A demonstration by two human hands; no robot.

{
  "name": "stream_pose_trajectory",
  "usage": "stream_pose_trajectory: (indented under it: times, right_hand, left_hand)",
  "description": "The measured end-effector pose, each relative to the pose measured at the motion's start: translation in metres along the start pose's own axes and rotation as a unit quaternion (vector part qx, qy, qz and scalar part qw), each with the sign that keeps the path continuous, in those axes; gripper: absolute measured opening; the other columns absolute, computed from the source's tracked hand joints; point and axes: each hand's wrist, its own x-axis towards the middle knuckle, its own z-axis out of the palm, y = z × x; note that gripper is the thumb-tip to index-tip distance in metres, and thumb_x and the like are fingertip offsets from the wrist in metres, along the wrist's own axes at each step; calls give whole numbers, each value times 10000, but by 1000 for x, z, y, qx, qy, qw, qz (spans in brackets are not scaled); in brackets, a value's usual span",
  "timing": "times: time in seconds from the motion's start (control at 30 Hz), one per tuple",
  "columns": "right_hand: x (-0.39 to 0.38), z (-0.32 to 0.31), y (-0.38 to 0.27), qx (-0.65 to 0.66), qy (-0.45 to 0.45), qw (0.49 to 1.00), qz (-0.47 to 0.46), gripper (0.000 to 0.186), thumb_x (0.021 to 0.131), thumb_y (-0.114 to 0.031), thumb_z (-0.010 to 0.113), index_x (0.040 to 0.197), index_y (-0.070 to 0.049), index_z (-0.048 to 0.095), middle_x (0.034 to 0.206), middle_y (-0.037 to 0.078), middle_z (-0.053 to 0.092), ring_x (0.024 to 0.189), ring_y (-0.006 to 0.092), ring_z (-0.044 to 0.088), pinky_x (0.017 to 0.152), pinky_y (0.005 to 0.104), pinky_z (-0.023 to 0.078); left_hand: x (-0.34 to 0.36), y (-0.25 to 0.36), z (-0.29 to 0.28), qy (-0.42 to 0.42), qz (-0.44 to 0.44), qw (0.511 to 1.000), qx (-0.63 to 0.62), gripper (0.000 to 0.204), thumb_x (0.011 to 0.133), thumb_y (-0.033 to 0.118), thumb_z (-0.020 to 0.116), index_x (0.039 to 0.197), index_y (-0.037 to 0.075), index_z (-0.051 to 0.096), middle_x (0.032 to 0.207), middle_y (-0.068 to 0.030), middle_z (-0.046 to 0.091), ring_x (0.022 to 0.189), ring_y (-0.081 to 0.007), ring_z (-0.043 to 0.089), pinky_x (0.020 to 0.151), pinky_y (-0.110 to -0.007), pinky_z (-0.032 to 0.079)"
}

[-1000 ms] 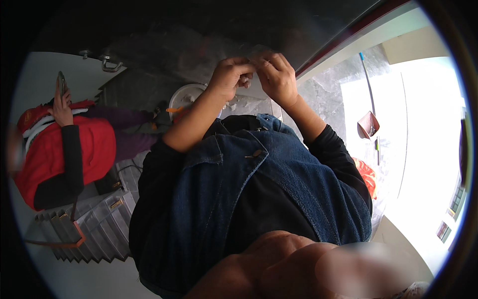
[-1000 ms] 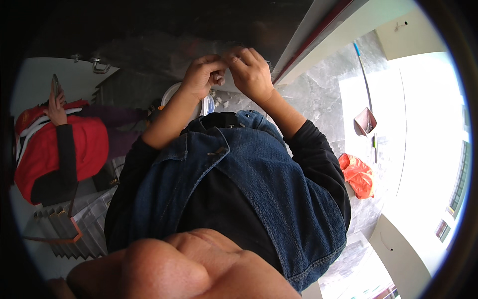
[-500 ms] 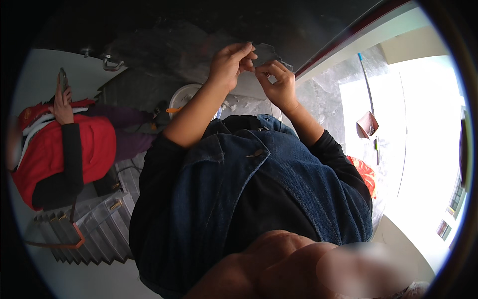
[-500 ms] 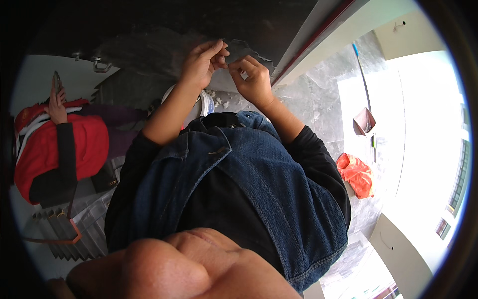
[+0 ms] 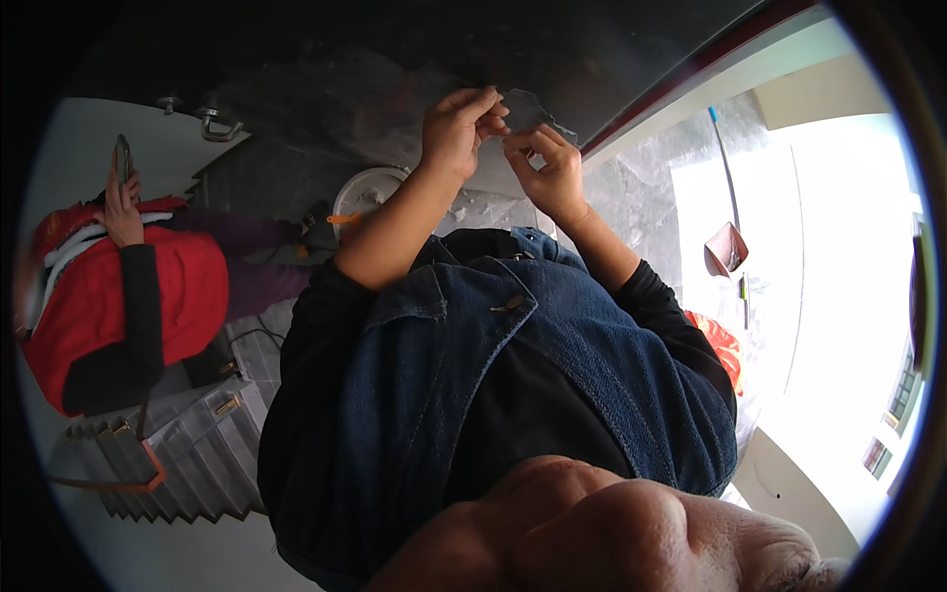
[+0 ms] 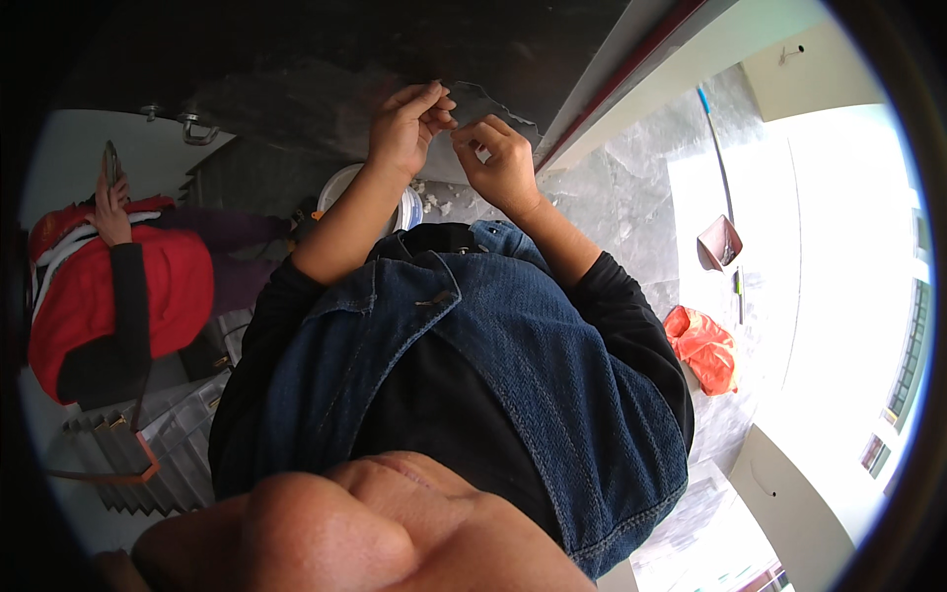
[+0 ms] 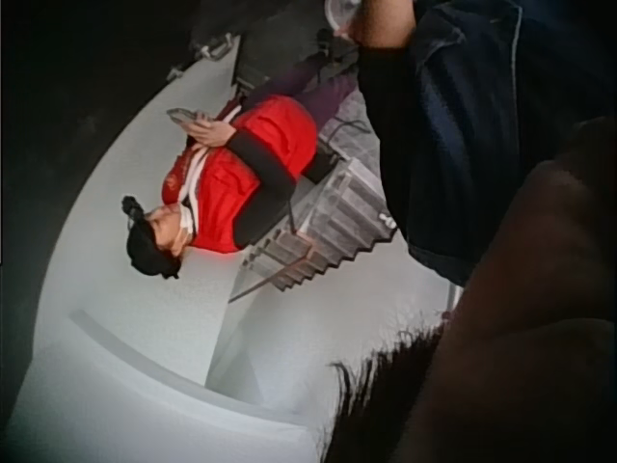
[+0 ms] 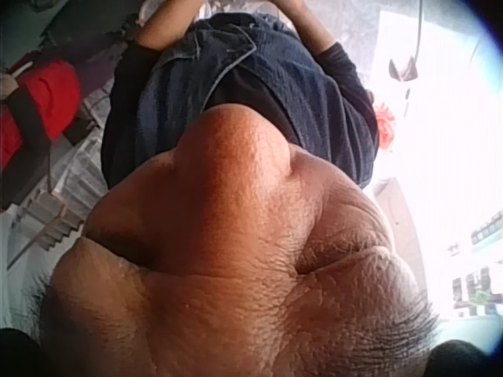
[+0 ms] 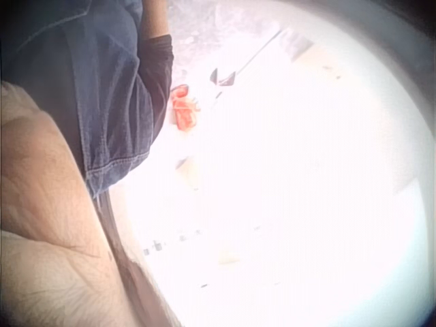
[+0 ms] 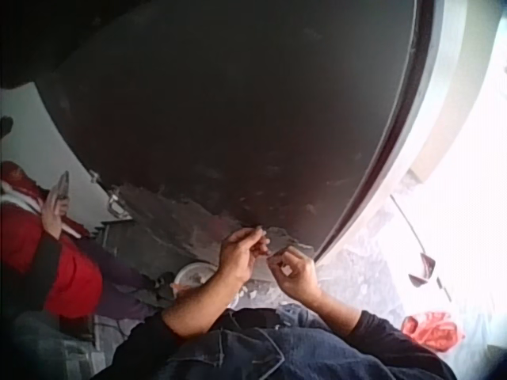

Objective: The person uses a red cordless drill to drive fasteners into the ceiling, then sets the drill down and uses both hands to press and align a small fixture or cover over the fastened area. A second person in a red vest works nearby on the same ceiling.

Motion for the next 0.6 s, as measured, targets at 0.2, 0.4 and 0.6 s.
stream_pose_trajectory:
  times: [0.2,0.4,0.6]
  right_hand:
    - [-1,2,1,-4,-4,1000,-2,83,716,22,671,779,-28,653,787,75,633,646,183,618,565,267,504]
    - [-5,-1,2,-11,-9,1000,15,89,709,17,680,781,-30,656,791,70,631,643,177,616,566,264,505]
    - [-6,-1,4,-9,-19,1000,14,92,709,15,680,784,-32,657,797,69,631,646,176,618,566,265,506]
  left_hand:
    - [-1,-3,-1,0,13,999,-45,126,868,113,626,895,-10,629,765,-109,644,623,-161,609,616,-332,548]
    - [1,-4,-1,4,8,998,-66,149,876,130,618,889,-18,629,761,-108,639,637,-168,604,647,-353,551]
    - [-4,2,2,5,6,998,-69,108,843,66,618,898,-25,632,787,-119,642,657,-175,607,670,-359,549]
